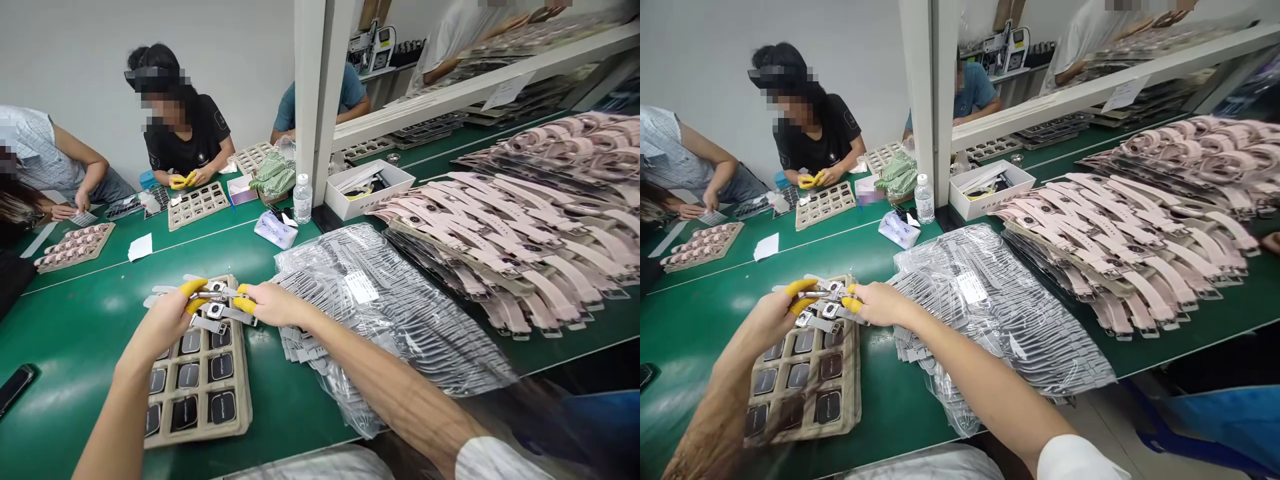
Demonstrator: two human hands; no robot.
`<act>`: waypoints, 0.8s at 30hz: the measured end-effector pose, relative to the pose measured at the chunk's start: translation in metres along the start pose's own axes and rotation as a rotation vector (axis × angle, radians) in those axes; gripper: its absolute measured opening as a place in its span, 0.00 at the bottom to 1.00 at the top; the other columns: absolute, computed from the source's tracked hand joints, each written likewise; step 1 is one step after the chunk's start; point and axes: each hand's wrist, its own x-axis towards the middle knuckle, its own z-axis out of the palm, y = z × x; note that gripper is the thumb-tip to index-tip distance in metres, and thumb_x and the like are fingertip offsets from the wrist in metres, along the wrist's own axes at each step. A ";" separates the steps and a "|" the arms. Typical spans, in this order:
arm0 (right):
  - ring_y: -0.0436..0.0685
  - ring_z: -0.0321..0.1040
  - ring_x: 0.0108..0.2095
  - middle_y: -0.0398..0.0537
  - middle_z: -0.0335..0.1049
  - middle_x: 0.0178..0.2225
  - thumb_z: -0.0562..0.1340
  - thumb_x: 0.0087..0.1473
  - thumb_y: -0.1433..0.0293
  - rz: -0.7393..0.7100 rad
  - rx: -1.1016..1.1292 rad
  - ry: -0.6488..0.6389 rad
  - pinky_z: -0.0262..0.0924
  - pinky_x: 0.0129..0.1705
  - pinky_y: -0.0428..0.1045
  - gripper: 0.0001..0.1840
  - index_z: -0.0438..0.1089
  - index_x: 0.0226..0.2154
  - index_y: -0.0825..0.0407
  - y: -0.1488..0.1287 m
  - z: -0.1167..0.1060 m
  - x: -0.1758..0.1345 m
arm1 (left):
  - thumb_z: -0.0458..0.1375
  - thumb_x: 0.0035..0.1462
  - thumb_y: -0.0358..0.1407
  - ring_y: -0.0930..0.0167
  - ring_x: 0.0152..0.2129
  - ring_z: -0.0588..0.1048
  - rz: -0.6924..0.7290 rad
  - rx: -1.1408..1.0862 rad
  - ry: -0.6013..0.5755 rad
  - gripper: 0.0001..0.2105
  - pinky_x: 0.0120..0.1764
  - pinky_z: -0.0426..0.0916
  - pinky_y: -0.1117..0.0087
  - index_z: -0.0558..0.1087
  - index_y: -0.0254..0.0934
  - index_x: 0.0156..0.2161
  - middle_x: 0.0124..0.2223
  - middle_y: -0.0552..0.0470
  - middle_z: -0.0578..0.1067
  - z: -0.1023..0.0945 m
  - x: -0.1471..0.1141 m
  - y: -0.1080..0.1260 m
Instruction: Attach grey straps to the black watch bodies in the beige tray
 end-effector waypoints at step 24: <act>0.54 0.58 0.24 0.44 0.70 0.26 0.62 0.62 0.74 -0.233 -0.199 -0.157 0.47 0.30 0.49 0.06 0.73 0.33 0.51 -0.010 0.019 -0.006 | 0.50 0.61 0.33 0.60 0.29 0.78 0.135 0.285 0.099 0.16 0.29 0.72 0.61 0.82 0.47 0.42 0.38 0.48 0.83 -0.023 -0.079 -0.018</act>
